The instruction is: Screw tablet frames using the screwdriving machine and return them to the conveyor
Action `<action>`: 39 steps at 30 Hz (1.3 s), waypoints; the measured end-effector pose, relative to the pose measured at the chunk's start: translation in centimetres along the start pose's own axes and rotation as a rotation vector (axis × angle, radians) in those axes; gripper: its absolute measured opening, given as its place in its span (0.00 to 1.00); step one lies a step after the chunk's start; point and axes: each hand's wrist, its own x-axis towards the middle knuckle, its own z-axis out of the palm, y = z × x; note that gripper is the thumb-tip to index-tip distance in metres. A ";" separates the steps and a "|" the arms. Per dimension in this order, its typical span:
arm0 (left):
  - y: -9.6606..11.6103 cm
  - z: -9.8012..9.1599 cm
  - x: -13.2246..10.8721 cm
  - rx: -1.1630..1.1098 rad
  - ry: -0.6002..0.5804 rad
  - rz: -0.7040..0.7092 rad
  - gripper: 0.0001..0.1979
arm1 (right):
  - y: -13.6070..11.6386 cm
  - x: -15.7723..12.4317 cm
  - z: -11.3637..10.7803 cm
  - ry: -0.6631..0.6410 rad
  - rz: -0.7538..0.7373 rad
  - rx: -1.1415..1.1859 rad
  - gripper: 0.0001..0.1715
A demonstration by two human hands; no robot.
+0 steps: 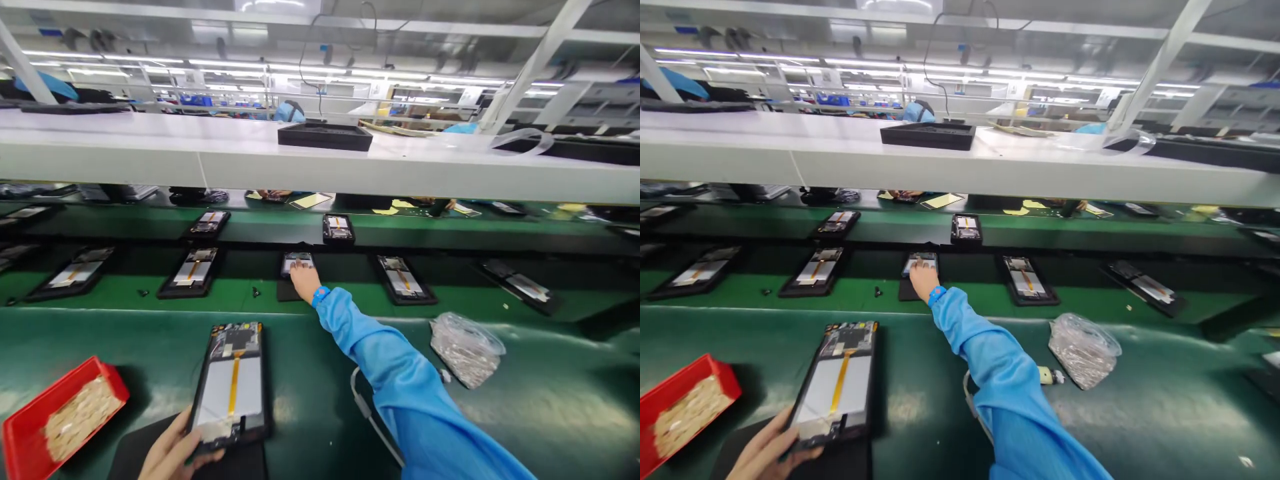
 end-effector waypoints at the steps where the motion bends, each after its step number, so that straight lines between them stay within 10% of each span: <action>1: 0.3 1.4 0.9 -0.014 -0.050 0.008 0.31 | 0.8 0.4 -0.8 0.028 0.025 0.013 0.22; 7: 2.0 12.9 9.2 0.011 -0.593 -0.040 0.23 | 6.7 0.6 -7.1 0.278 0.138 0.102 0.21; 12: 3.7 21.6 13.4 0.364 -0.420 0.267 0.25 | 9.1 -4.9 -11.1 0.560 0.084 0.151 0.20; 14: 3.8 20.0 12.1 0.519 -0.349 0.462 0.28 | 9.2 -7.7 -12.1 0.671 0.009 0.195 0.18; 17: 2.6 10.8 7.0 0.946 -0.324 0.841 0.24 | 8.8 -10.9 -12.6 0.715 -0.086 0.264 0.20; 20: 0.3 -0.4 0.5 1.376 -0.218 0.871 0.28 | 7.3 -12.6 -12.0 0.704 -0.152 0.325 0.23; 23: -1.8 -6.3 -3.2 1.580 -0.232 0.808 0.38 | 4.2 -13.4 -10.7 0.653 -0.218 0.411 0.26; 28: -3.0 -2.1 -0.4 1.351 -0.251 0.789 0.38 | -2.8 -15.4 -9.7 0.602 -0.421 0.553 0.31; 33: 0.6 2.7 3.0 0.660 -0.036 0.742 0.39 | -7.9 -18.3 -11.0 0.525 -0.566 0.629 0.37; 39: 3.8 -0.9 0.9 0.263 -0.604 0.336 0.11 | -11.3 -19.9 -8.8 0.570 -0.651 0.558 0.39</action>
